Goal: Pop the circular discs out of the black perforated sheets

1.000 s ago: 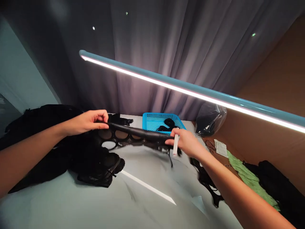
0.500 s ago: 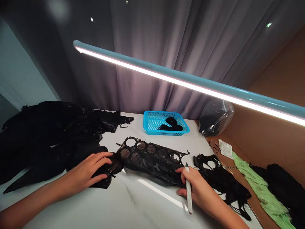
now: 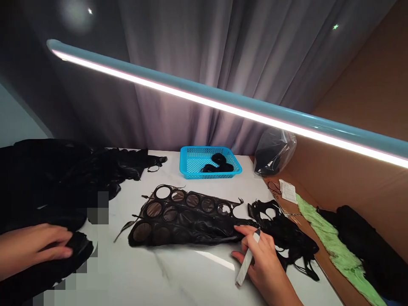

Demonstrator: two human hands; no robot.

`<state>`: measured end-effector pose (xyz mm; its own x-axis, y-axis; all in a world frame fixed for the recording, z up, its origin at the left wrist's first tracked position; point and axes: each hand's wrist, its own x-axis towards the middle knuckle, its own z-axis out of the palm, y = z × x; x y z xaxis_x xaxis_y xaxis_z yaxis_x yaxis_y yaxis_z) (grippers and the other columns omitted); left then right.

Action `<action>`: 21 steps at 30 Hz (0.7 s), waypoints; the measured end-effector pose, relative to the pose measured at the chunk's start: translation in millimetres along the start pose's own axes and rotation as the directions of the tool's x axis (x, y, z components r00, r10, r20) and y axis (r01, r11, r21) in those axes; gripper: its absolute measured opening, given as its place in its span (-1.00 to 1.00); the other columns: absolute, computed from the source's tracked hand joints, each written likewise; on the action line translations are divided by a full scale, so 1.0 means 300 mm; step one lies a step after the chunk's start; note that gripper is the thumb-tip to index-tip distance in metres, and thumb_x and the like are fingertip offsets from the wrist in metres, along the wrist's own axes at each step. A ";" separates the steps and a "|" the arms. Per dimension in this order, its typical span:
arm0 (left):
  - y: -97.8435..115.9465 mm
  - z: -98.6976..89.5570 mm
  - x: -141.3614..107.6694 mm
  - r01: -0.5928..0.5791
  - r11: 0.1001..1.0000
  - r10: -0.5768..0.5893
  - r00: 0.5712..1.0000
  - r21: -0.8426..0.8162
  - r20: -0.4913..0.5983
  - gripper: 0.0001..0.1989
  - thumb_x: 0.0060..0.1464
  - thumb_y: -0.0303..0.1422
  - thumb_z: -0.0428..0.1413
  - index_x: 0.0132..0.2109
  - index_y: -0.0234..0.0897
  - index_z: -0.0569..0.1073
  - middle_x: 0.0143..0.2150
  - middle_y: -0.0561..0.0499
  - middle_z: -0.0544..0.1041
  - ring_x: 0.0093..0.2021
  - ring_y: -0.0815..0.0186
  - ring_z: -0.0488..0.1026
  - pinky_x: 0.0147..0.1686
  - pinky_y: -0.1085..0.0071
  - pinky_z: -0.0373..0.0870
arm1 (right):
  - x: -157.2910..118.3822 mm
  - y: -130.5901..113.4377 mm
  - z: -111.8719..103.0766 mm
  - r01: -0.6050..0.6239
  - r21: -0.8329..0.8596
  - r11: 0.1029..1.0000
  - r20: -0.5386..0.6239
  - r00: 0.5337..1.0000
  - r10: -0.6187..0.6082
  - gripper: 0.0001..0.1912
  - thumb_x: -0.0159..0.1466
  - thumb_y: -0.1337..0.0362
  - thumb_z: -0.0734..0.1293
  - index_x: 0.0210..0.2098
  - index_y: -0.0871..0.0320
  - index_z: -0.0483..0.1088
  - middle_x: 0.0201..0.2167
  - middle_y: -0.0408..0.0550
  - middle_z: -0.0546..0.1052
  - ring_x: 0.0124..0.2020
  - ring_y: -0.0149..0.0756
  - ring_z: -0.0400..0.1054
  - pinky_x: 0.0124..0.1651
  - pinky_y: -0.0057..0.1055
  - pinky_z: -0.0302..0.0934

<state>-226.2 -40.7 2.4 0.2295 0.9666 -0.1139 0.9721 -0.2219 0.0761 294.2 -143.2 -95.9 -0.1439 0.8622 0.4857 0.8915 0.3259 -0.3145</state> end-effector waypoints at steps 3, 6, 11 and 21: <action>0.152 -0.067 0.086 -0.108 0.989 0.092 0.985 0.105 0.147 -0.63 0.18 -0.10 -0.04 -0.49 -0.19 0.38 -0.54 0.07 0.47 -0.54 0.25 0.42 -0.55 0.39 0.13 | 0.001 -0.006 -0.007 -0.026 0.033 0.999 -0.032 0.999 0.027 -0.73 0.34 0.18 0.31 -0.40 0.05 0.13 -0.05 0.12 0.53 -0.03 -0.07 0.45 -0.17 -0.23 0.37; 0.317 -0.043 0.200 -0.165 0.974 0.169 0.986 0.156 -0.010 -0.70 0.29 -0.18 -0.14 -0.18 -0.17 0.45 -0.23 0.00 0.54 -0.29 0.18 0.50 -0.41 0.35 0.30 | 0.006 -0.026 -0.026 -0.007 0.044 0.999 -0.080 0.997 0.011 -0.73 0.36 0.28 0.28 -0.44 0.05 0.13 -0.09 0.08 0.54 -0.09 -0.16 0.47 -0.20 -0.32 0.40; 0.453 0.102 0.311 -0.142 0.960 0.185 0.969 0.241 -0.164 -0.71 0.31 -0.34 -0.16 -0.20 -0.29 0.44 -0.20 -0.22 0.49 -0.10 -0.05 0.44 -0.23 0.17 0.37 | -0.007 -0.055 -0.053 0.023 0.031 0.999 -0.131 0.991 -0.018 -0.88 0.35 0.36 0.26 -0.33 0.07 0.33 -0.19 0.03 0.57 -0.21 -0.23 0.50 -0.23 -0.39 0.43; 0.415 0.114 0.301 -0.210 0.964 0.241 0.950 0.162 -0.199 -0.79 0.20 -0.52 -0.19 -0.30 -0.24 0.30 -0.30 -0.05 0.40 -0.58 0.29 0.36 -0.64 0.42 0.09 | 0.007 -0.095 -0.083 -0.175 0.257 0.950 -0.226 0.945 0.235 -0.72 0.34 0.39 0.26 -0.48 0.07 0.18 -0.29 -0.01 0.56 -0.17 -0.19 0.52 -0.18 -0.34 0.46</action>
<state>-82.8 14.6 -32.5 0.4425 0.8904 0.1068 0.8967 -0.4381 -0.0631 279.0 -160.3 -65.5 0.1708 0.8038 0.5698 0.7620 0.2588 -0.5936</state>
